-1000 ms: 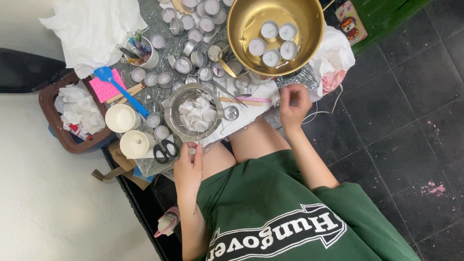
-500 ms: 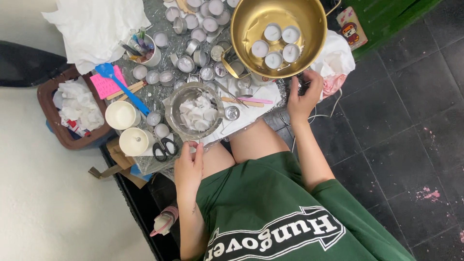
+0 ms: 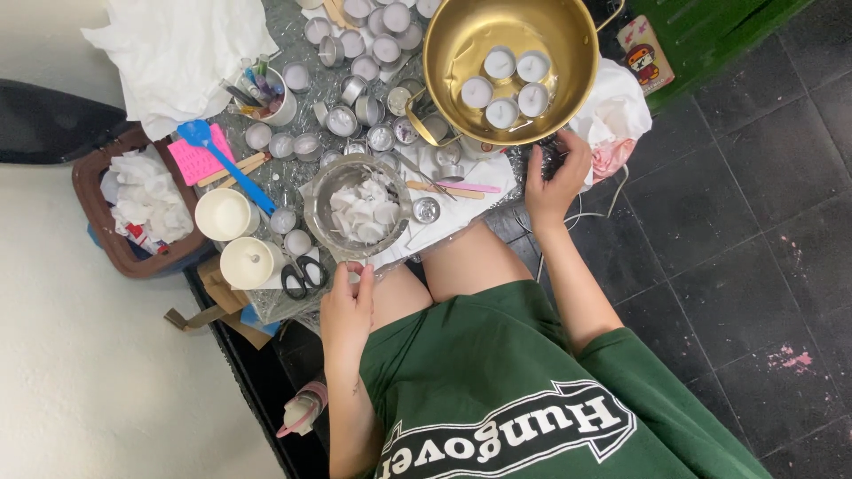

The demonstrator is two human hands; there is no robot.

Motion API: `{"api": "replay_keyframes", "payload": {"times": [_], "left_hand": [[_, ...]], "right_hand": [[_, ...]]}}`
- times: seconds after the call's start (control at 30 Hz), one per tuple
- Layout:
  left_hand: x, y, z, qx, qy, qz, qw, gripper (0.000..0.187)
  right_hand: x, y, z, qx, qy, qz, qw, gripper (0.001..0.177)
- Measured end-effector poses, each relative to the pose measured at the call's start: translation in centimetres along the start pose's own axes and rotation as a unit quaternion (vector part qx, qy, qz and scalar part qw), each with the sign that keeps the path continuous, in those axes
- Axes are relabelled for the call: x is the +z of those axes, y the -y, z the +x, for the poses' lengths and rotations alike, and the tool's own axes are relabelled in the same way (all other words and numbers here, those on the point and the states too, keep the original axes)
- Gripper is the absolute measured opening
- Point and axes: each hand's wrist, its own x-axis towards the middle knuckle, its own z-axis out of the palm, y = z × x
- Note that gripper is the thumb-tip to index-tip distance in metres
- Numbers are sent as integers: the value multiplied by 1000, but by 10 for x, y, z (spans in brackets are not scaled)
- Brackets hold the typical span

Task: The person sits at a work table making tealight candles. They place wicks into small metal tealight cups, then dip and move the filled cups one at a time into a gold pot of melted wax, adding finished candles to the pot while handling empty cups from the table.

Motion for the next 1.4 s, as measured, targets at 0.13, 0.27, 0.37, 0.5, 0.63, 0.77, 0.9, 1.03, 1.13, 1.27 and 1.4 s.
{"api": "replay_keyframes", "payload": {"times": [0.13, 0.27, 0.37, 0.5, 0.63, 0.77, 0.9, 1.03, 1.13, 1.27, 1.4], "left_hand": [[1, 0, 0, 3, -1, 6, 1000, 28], [0, 1, 1, -5, 0, 10, 1000, 28], [0, 1, 0, -6, 1, 14, 1000, 27], [1, 10, 5, 1, -3, 5, 1000, 25], [0, 3, 7, -28, 14, -3, 1000, 23], [-3, -1, 7, -72, 25, -1, 997, 22], [-5, -4, 8, -73, 26, -6, 997, 23], [-9, -10, 6, -71, 32, -4, 997, 24], [-8, -9, 7, -60, 36, -6, 998, 24], [-8, -6, 6, -55, 32, 1, 998, 23], [-8, -3, 6, -40, 32, -12, 999, 23]], "right_hand": [[0, 0, -1, 9, 1, 1, 1000, 37], [0, 0, 0, 15, 0, -3, 1000, 35], [0, -1, 0, 15, 0, -11, 1000, 35], [1, -9, -5, 21, 8, -16, 1000, 36], [1, -10, -6, 47, 12, -8, 999, 38], [-21, 15, -12, -3, 18, 18, 1000, 35], [-38, 76, 20, -87, 228, -37, 969, 29], [-35, 79, 21, -38, 326, -63, 943, 26], [-33, 80, 21, -38, 324, -66, 943, 21], [-35, 79, 15, -59, 310, -65, 947, 20], [-40, 67, 8, 46, 306, -13, 951, 12]]}}
